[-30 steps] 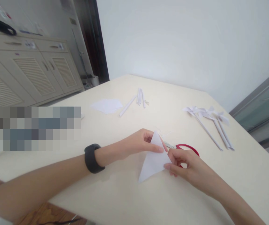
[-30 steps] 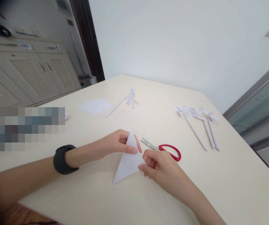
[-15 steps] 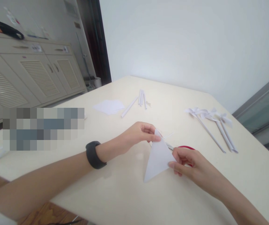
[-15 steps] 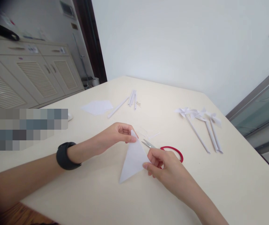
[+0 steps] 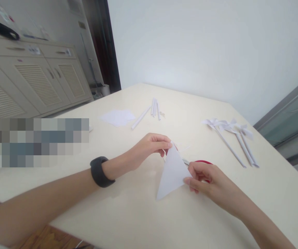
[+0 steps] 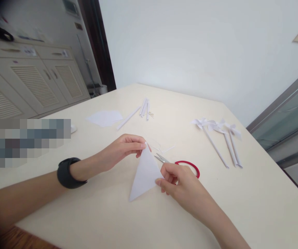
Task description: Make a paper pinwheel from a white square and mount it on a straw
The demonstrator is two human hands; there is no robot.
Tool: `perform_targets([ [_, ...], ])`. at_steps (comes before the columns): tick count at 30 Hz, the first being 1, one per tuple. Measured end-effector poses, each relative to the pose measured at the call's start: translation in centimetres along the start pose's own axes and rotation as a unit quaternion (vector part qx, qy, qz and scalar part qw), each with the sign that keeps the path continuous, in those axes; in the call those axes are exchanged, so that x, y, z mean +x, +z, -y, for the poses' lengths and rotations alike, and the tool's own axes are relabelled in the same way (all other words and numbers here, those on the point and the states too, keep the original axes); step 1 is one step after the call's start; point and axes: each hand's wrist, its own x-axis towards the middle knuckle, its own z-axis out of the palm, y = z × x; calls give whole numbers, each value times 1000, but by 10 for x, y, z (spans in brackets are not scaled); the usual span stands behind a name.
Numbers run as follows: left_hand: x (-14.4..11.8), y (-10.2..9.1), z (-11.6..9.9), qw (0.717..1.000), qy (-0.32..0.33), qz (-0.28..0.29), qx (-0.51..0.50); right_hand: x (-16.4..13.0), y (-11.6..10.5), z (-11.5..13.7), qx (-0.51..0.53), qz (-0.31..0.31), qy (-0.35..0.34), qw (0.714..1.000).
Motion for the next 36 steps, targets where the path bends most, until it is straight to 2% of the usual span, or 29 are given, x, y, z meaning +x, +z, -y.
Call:
perform_targets([
  [4, -2, 1, 2, 1000, -6, 1, 16, 0, 0, 0, 0, 3, 1, 1000],
  [12, -4, 12, 9, 992, -68, 100, 34, 0, 5, -3, 13, 19, 7, 1000],
  [20, -10, 19, 9, 990, -52, 127, 32, -3, 6, 3, 7, 12, -14, 1000],
  [29, -11, 21, -3, 996, -72, 49, 4, -5, 6, 4, -23, 4, -29, 999],
  [36, -6, 15, 1, 999, -34, -10, 39, -5, 1, 7, -25, -9, -49, 998],
])
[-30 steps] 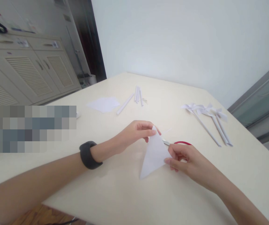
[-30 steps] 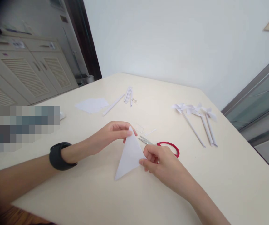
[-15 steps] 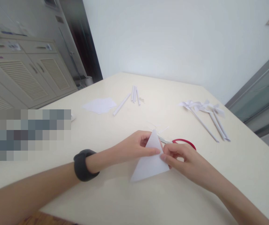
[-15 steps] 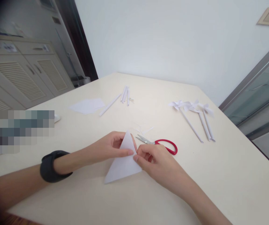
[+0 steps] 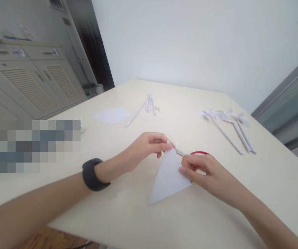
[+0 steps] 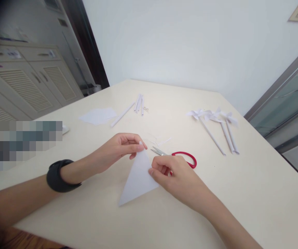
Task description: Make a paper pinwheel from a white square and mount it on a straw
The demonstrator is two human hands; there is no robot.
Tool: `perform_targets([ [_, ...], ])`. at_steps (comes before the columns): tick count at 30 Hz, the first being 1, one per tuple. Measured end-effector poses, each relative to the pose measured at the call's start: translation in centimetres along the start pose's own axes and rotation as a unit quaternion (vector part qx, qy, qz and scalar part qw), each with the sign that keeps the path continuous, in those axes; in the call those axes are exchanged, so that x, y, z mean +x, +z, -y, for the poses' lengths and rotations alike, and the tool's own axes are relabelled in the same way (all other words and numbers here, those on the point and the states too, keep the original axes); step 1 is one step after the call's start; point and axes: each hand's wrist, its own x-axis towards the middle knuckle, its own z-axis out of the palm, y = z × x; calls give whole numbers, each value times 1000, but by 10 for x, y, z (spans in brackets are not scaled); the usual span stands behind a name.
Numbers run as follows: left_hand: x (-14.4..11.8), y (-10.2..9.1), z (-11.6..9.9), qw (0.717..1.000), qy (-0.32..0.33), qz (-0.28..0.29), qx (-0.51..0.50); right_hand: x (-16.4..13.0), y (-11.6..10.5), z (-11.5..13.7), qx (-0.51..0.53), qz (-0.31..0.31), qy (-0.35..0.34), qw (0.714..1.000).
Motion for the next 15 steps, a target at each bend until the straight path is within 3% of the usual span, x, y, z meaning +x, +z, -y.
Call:
perform_targets([
  [3, 0, -1, 0, 1000, -10, 13, 8, 1, -1, 0, 3, -9, -1, 1000],
  [9, -1, -2, -2, 987, -55, 133, 72, 1, -4, 0, 94, -60, 25, 994],
  [15, -1, -4, -3, 983, -58, 135, 110, 0, -11, 0, 159, -112, 12, 981],
])
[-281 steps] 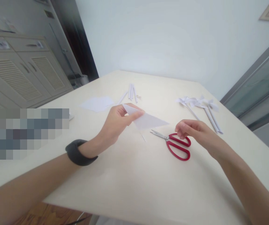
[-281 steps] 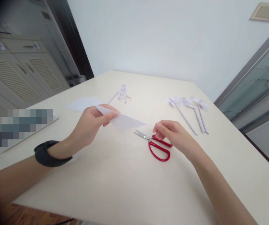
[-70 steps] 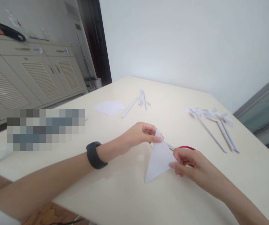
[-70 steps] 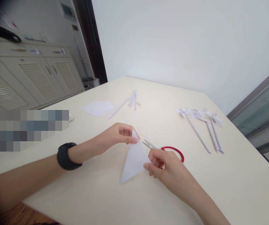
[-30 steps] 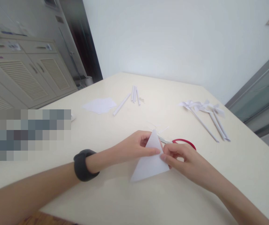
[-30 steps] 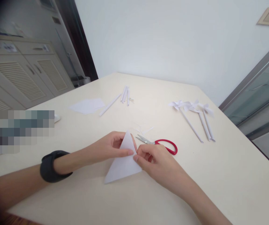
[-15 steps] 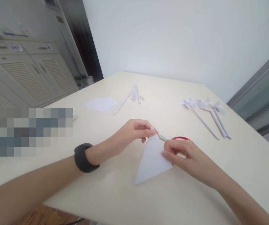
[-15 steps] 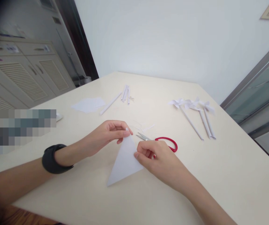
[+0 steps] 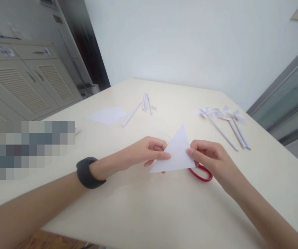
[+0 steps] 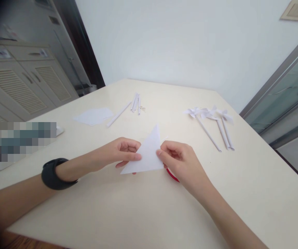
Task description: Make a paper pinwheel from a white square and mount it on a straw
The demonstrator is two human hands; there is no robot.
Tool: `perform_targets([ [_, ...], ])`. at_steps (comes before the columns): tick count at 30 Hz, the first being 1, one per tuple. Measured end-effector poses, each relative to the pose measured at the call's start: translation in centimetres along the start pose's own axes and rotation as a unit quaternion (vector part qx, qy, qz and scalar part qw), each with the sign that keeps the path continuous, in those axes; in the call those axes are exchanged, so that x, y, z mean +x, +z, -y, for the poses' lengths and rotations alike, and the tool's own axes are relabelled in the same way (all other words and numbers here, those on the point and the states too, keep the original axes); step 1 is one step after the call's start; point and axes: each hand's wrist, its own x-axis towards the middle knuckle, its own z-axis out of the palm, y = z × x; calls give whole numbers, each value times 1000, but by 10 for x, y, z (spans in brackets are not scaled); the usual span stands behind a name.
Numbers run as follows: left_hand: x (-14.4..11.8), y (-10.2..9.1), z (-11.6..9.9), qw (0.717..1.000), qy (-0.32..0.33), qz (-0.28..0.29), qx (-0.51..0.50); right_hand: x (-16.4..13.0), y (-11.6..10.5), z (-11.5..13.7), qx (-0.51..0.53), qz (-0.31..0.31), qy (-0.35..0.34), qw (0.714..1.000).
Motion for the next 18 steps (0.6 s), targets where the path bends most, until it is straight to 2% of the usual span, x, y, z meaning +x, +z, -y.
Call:
perform_targets([
  [9, -4, -4, -16, 999, -23, 8, -26, 5, -6, -5, 51, -91, -8, 995],
  [15, -4, -7, -15, 999, -18, 32, -38, 6, -14, -6, 64, -115, -12, 991],
  [18, -4, -8, -14, 1000, -18, 10, -14, 6, -16, -8, 43, -139, -22, 989],
])
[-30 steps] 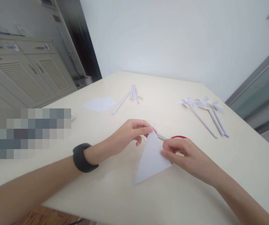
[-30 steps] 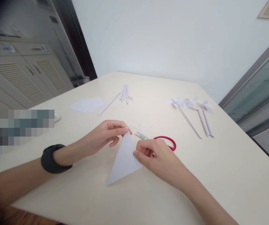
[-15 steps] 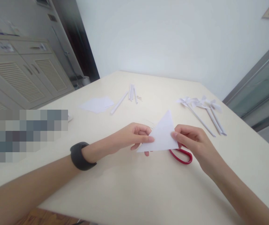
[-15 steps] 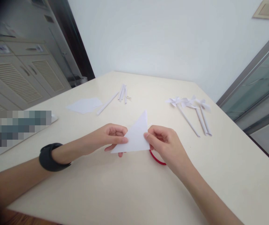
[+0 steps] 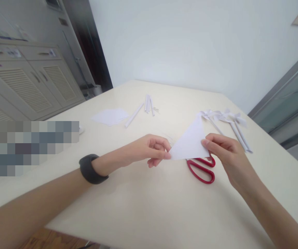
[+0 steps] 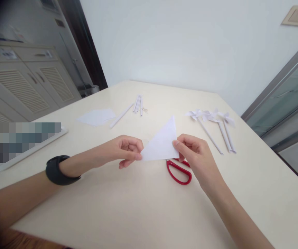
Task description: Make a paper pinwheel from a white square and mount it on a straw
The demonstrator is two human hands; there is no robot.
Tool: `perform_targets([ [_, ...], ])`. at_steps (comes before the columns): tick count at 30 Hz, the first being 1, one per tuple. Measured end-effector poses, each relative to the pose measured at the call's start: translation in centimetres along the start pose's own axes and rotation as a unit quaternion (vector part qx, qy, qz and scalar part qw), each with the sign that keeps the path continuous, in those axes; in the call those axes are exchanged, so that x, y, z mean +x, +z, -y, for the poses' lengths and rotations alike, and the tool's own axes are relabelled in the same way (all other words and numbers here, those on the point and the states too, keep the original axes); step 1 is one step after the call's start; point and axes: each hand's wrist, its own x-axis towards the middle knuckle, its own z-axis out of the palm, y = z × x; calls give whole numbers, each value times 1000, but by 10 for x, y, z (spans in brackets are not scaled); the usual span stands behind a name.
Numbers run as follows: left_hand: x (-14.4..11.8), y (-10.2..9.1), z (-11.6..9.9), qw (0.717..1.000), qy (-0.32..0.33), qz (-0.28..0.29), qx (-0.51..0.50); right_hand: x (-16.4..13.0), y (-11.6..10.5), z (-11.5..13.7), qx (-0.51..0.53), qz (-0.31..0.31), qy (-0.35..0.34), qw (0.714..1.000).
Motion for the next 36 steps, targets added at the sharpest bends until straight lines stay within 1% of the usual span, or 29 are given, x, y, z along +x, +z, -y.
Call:
perform_targets([
  [3, 2, -2, 4, 997, 21, -71, 3, 0, 1, 0, -24, -35, -19, 999],
  [5, 4, -3, 9, 993, 41, -107, -11, 0, 3, 0, -18, -39, -37, 998],
  [9, 8, -4, 14, 983, 77, -159, -49, -2, 8, 2, -27, -8, -66, 997],
  [13, 7, -3, 14, 969, 106, -196, -102, -4, 11, -1, -81, -2, -102, 991],
  [16, 7, -1, 15, 962, 115, -212, -131, -5, 13, -5, -137, 20, -135, 981],
  [18, 8, 0, 16, 960, 116, -203, -154, -5, 15, -8, -169, 33, -145, 974],
  [22, 9, 6, 18, 969, 108, -123, -186, -6, 18, -8, -194, 44, -157, 967],
  [25, 9, 11, 18, 982, 73, -63, -165, -8, 18, -7, -203, 55, -160, 965],
  [29, 6, 15, 17, 991, 45, -7, -129, -10, 18, -6, -208, 52, -163, 963],
  [32, 4, 16, 15, 992, 30, 22, -122, -9, 19, -7, -204, 48, -177, 962],
  [34, 3, 16, 14, 991, 29, 23, -127, -8, 20, -9, -208, 45, -185, 959],
  [36, 3, 15, 13, 989, 29, 13, -142, -8, 21, -11, -224, 26, -189, 956],
])
